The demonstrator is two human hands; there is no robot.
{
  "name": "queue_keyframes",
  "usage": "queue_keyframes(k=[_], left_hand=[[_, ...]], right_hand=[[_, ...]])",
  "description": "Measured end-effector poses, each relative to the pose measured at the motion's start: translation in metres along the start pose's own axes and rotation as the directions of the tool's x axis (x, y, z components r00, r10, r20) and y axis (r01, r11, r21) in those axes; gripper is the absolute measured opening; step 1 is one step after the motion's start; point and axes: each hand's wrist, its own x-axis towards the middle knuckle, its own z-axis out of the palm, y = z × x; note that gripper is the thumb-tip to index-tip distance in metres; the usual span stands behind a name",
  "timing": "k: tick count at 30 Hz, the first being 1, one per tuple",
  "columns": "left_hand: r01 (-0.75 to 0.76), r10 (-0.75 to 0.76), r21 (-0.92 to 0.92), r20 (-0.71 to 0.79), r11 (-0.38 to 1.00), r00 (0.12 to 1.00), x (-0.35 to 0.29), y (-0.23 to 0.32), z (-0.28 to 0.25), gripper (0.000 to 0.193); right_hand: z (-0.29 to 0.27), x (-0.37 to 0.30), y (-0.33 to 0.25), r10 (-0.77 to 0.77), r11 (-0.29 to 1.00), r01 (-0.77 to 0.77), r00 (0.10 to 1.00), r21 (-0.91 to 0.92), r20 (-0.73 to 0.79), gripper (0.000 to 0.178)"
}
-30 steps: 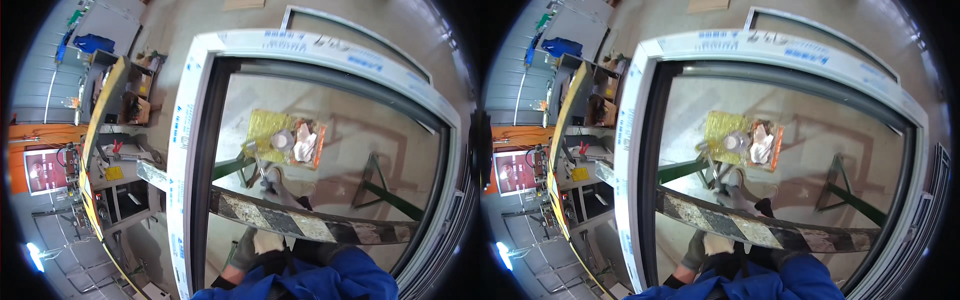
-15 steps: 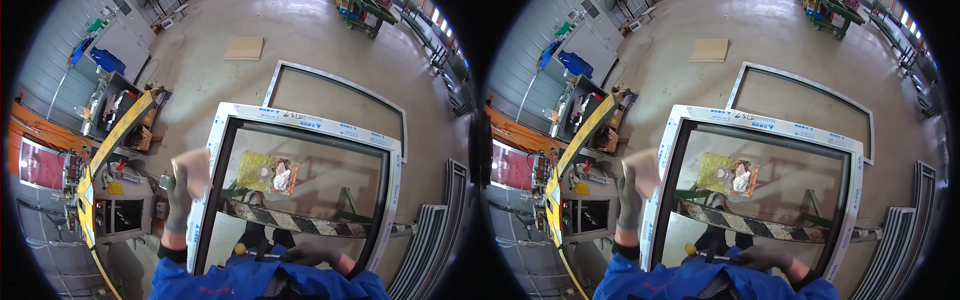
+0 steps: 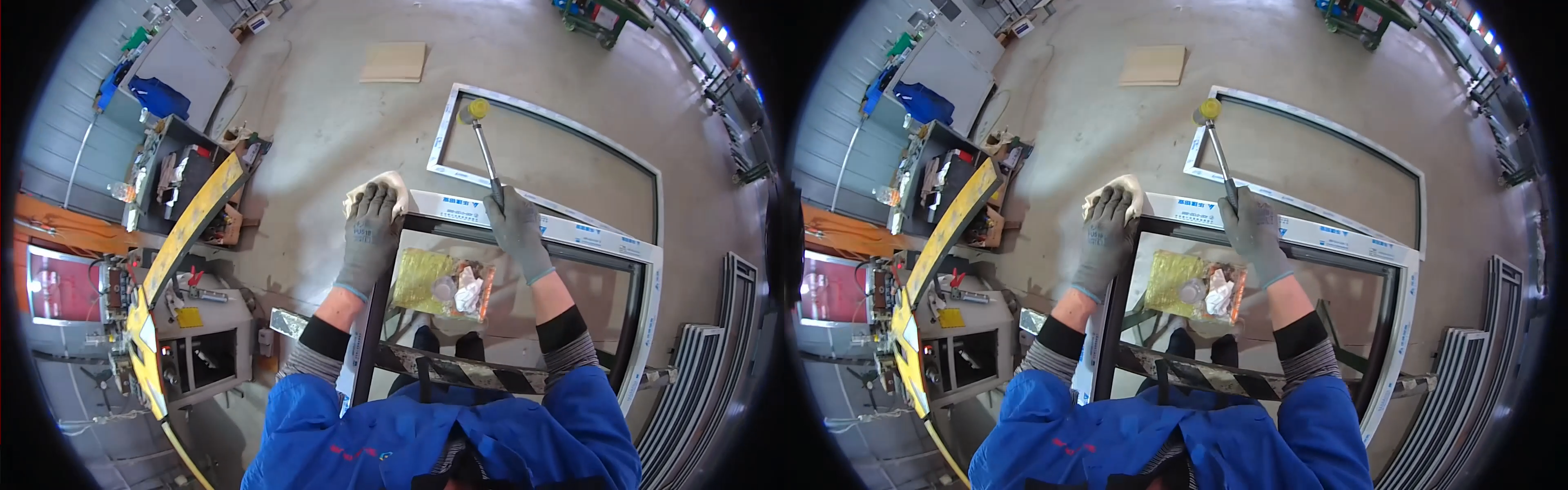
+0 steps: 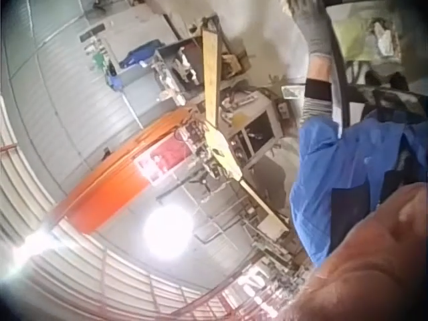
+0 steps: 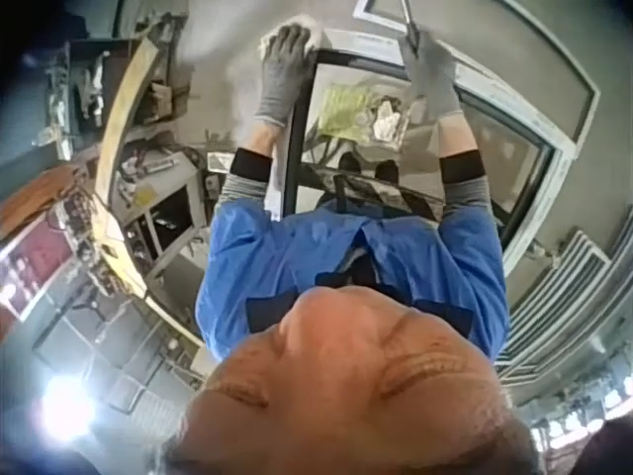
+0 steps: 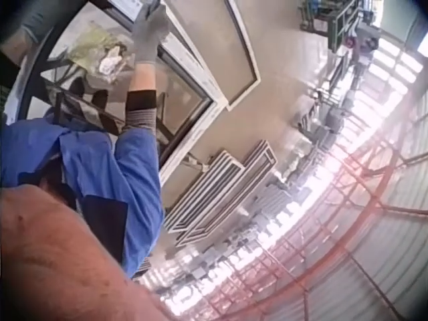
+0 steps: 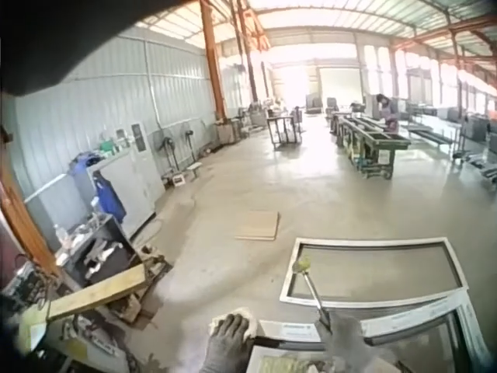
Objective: Assembling and processing components of window frames using a rubber mallet and an industrial fabrication machine.
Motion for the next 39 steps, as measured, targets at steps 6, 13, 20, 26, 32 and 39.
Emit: queue_keyframes(k=[6, 13, 20, 26, 32, 39], left_hand=[[0.073, -0.074, 0.042, 0.043, 0.996, 0.996, -0.040, 0.018, -0.026, 0.053], [0.034, -0.041, 0.127, 0.057, 0.991, 0.998, -0.003, 0.029, -0.016, 0.045], [0.148, -0.150, 0.031, 0.057, 0.988, 0.987, 0.006, 0.031, -0.015, 0.046], [0.118, -0.121, 0.029, 0.119, 0.993, 0.985, -0.040, 0.033, -0.036, 0.050], [0.155, -0.150, -0.021, 0.172, 0.988, 0.974, -0.031, 0.033, -0.031, 0.049], [0.100, -0.096, -0.021, 0.139, 0.995, 0.986, -0.008, 0.027, -0.024, 0.054]], right_hand=[[0.007, 0.003, 0.007, -0.016, 0.999, 0.017, 0.998, -0.029, 0.060, 0.031], [0.004, -0.007, 0.019, -0.055, 0.998, 0.056, 0.997, -0.016, 0.061, 0.026], [-0.010, -0.022, 0.007, -0.032, 0.998, 0.028, 0.998, 0.064, 0.054, 0.022], [-0.010, -0.014, 0.008, -0.113, 0.989, 0.116, 0.993, 0.088, -0.029, 0.019], [-0.011, -0.012, 0.009, -0.077, 0.991, 0.076, 0.997, 0.107, -0.002, 0.017], [-0.008, -0.020, -0.001, -0.051, 0.993, 0.053, 0.998, 0.108, -0.022, 0.018]])
